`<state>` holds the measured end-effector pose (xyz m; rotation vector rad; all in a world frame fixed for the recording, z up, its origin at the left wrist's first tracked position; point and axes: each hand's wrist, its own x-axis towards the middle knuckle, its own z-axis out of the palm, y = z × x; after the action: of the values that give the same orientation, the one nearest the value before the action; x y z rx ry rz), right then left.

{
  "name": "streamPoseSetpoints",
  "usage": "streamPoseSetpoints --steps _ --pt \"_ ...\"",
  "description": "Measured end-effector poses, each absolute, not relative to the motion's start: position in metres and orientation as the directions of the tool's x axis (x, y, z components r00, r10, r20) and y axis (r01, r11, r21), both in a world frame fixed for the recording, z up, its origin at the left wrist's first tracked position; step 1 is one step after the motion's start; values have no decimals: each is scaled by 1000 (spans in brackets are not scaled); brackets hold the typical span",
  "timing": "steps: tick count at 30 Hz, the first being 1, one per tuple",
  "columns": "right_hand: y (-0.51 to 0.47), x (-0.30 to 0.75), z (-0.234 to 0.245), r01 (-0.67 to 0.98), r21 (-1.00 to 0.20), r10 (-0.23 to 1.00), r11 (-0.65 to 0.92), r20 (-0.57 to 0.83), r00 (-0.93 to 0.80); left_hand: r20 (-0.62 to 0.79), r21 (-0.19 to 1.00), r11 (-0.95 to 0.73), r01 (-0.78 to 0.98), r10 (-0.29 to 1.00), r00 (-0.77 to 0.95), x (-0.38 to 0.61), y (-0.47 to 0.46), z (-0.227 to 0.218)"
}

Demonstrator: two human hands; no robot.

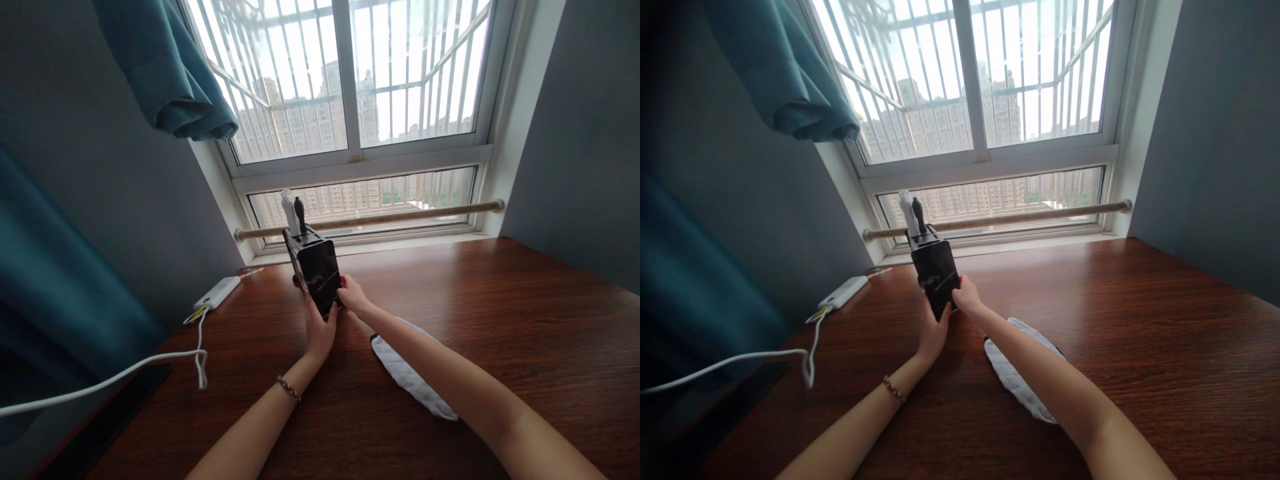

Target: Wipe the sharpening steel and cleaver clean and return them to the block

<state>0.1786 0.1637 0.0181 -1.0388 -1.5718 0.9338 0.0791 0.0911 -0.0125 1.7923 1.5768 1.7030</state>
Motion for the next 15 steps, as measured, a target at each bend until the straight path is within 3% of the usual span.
streamPoseSetpoints --steps 10,15 --pt "105 267 0 278 -877 916 391 401 -21 570 715 -591 374 802 178 112 87 -7" --pt "109 307 0 337 -842 895 422 445 -7 571 728 -624 284 781 252 148 99 -2"
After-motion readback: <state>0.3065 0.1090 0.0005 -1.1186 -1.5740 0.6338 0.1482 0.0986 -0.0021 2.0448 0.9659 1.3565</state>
